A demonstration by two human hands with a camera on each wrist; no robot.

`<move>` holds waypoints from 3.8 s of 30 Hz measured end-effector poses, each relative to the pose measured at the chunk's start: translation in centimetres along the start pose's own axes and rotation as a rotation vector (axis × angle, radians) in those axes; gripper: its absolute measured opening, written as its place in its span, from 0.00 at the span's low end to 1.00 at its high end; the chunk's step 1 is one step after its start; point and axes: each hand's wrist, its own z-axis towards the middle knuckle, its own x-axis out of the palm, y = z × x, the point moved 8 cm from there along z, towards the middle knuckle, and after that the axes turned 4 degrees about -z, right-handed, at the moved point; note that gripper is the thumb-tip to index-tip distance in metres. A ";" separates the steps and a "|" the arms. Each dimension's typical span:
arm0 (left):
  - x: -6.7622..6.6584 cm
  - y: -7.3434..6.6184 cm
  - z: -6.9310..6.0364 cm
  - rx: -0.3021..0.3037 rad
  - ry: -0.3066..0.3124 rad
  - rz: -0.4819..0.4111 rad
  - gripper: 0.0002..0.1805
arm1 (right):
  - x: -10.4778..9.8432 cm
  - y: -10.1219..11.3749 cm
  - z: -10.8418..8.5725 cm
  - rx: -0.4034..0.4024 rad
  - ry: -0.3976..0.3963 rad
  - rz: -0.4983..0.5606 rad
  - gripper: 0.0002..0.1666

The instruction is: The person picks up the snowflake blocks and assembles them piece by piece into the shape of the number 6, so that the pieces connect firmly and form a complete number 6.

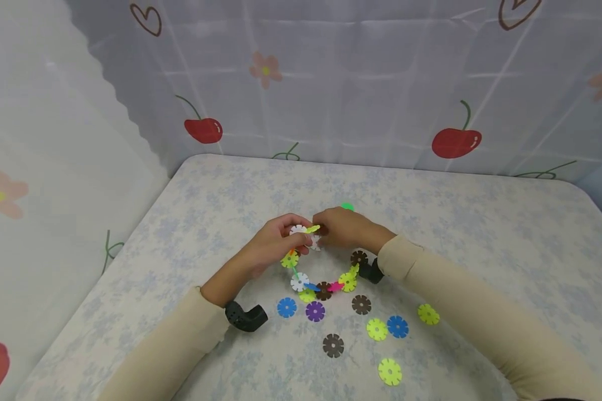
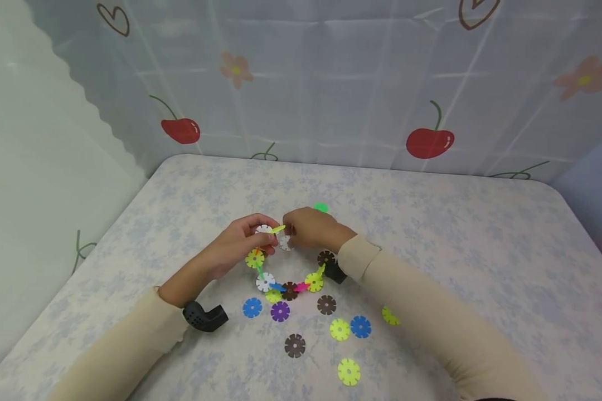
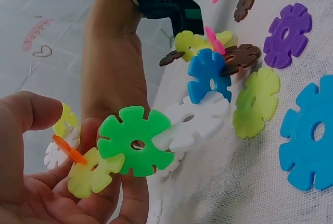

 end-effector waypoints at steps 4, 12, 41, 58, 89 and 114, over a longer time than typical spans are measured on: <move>0.0 0.2 0.2 -0.008 0.002 -0.001 0.18 | -0.5 -0.9 -1.2 0.000 -0.033 0.044 0.04; 0.1 0.4 0.5 -0.047 -0.008 -0.011 0.19 | -2.7 -2.8 -4.6 0.060 -0.230 0.276 0.05; 1.5 0.1 1.0 -0.034 0.072 -0.039 0.18 | -3.1 -0.5 -6.8 -0.002 -0.388 0.587 0.07; 1.9 -0.5 1.0 0.008 0.188 -0.007 0.19 | -3.2 -0.1 -6.7 0.041 -0.406 0.496 0.05; 2.5 -0.9 2.0 -0.006 0.072 0.073 0.20 | -2.1 -8.8 -0.4 0.265 -0.128 0.019 0.16; 2.6 -1.5 2.6 0.050 -0.014 0.042 0.14 | -4.1 0.4 -11.6 -0.316 -0.683 -0.198 0.13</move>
